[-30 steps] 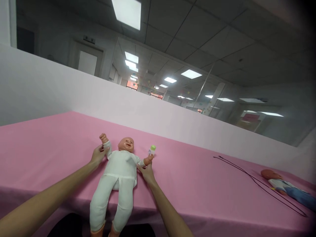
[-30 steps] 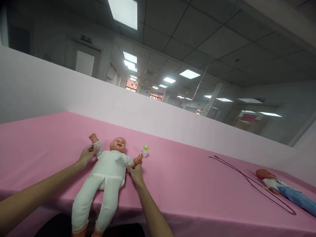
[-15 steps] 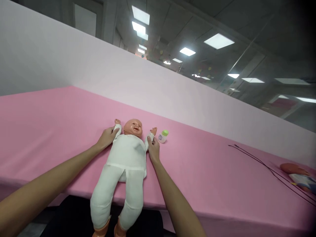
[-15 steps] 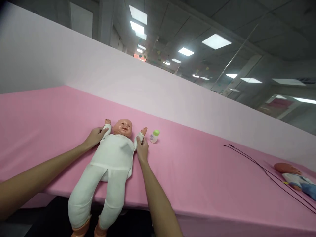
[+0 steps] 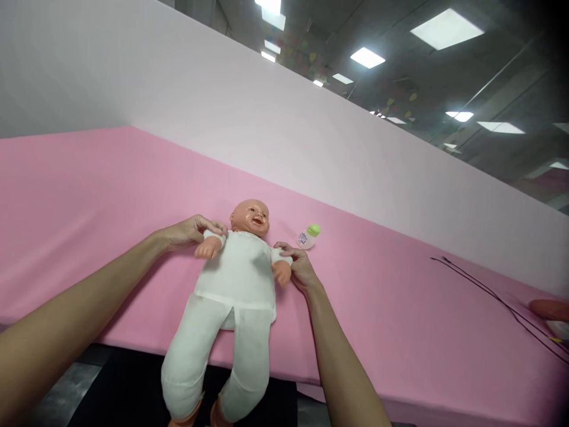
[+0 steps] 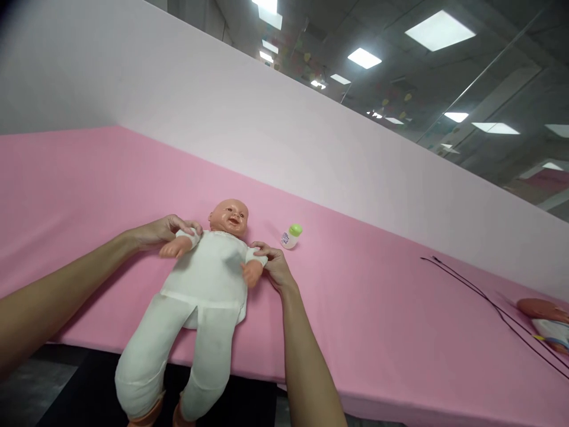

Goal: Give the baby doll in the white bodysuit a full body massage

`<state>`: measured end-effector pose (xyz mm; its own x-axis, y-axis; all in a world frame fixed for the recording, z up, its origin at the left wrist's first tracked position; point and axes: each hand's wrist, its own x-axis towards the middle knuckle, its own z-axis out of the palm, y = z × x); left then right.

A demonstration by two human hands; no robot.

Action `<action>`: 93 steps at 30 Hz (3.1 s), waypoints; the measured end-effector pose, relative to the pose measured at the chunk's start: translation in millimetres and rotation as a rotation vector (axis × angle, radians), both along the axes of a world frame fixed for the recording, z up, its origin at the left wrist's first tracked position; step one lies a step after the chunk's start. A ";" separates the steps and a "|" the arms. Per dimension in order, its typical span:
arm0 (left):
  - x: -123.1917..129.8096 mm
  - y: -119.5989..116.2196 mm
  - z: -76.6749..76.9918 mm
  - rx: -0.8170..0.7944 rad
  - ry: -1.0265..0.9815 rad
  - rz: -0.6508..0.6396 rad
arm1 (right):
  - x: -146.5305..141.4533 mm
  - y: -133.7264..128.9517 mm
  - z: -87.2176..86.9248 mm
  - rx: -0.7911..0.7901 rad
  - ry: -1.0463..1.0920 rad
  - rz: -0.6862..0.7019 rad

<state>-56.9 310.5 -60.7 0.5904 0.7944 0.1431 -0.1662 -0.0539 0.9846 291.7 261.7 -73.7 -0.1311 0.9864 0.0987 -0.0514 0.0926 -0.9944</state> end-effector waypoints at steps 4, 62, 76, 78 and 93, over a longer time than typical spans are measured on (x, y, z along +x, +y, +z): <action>-5.2 -2.9 1.4 0.026 0.087 -0.088 | 0.5 -1.7 -3.7 0.010 -0.075 0.072; 3.3 -7.5 -11.5 -0.018 0.002 0.155 | -10.1 -10.5 -6.1 -0.053 0.148 -0.021; 22.8 -8.6 -18.8 0.145 0.122 0.507 | -14.0 -3.8 -11.2 -0.061 0.178 -0.172; 24.0 -8.9 -16.9 0.179 0.093 0.523 | -15.1 -4.6 -10.0 -0.057 0.182 -0.168; 21.2 -11.6 -11.7 0.055 0.036 0.475 | -16.4 -7.5 -7.5 -0.045 0.170 -0.172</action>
